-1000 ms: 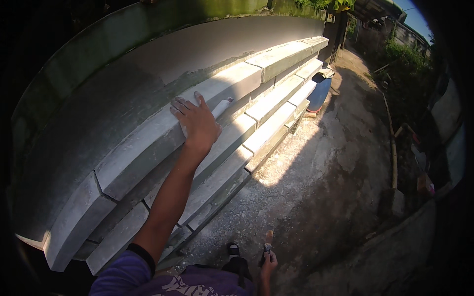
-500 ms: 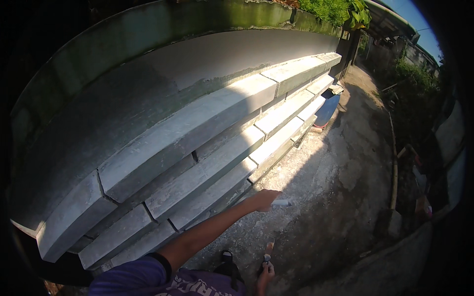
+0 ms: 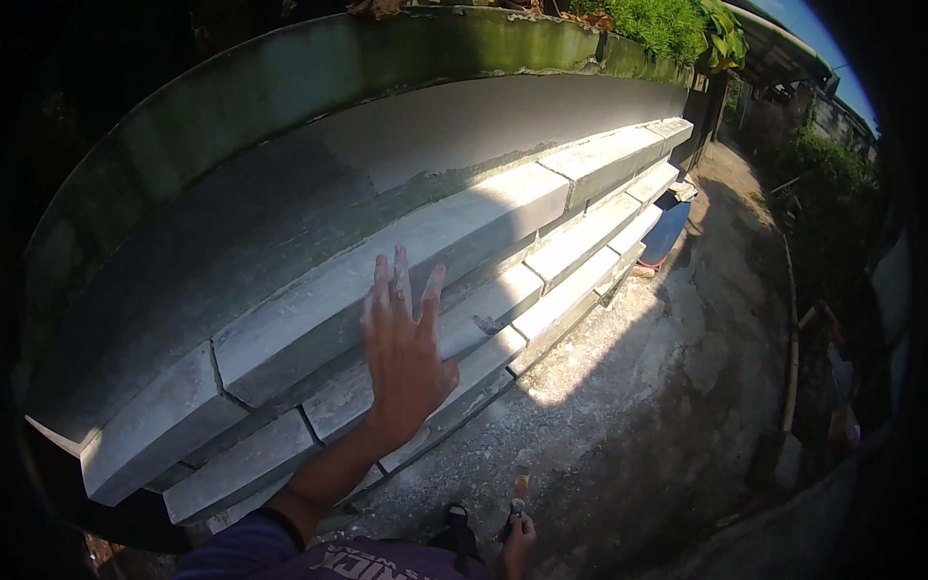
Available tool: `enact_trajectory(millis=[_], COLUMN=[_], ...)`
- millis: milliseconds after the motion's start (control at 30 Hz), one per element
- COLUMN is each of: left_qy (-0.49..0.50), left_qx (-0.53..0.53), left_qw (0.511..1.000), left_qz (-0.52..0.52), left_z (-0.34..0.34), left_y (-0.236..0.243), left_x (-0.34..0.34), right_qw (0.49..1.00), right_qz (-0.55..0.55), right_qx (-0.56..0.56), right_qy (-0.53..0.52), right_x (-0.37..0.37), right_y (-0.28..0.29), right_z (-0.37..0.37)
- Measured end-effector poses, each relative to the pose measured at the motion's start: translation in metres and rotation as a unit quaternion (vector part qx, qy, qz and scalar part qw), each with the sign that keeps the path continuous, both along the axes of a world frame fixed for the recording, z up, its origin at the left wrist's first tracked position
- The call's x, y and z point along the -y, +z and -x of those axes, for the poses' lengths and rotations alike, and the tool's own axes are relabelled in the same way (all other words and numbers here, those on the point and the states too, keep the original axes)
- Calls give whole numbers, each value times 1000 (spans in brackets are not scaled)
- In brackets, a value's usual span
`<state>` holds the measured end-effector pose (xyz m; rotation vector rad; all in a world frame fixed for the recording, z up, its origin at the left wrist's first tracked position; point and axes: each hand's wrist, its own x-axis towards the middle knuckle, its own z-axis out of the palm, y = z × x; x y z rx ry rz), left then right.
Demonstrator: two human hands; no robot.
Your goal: The person applies and smooths wall putty onto a wall using a putty knife.
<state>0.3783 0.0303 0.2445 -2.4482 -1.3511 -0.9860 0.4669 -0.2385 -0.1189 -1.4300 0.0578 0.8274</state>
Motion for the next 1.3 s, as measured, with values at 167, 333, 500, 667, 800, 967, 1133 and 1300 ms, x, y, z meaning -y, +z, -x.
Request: enact_trajectory(millis=[167, 333, 500, 667, 800, 967, 1133, 1300], left_qy=[126, 232, 249, -133, -467, -487, -387, -245], left_qx=[-69, -155, -169, -49, -20, -35, -60, -1], left_qw=[989, 959, 950, 989, 847, 790, 742, 757], left_qz=[44, 48, 80, -42, 251, 370, 545, 606], left_z=[-24, -91, -154, -209, -224, -159, -23, 154], left_y=[19, 9, 21, -9, -44, -204, -363, -436], left_x=[-53, -100, -120, -167, -112, -49, 17, 57], right_qw=[1000, 997, 994, 989, 987, 991, 996, 987], right_qz=[7, 23, 28, 49, 77, 66, 45, 71], right_qx=[-1, 67, 69, 91, 98, 75, 26, 144], right_qy=[-4, -34, -85, -102, -103, -92, -77, 15], right_x=[0, 23, 40, 44, 55, 53, 50, 9], right_y=[-7, -43, 4, 25, 20, 3, -16, 9], right_z=[0, -14, -14, -10, -15, -13, -17, -10])
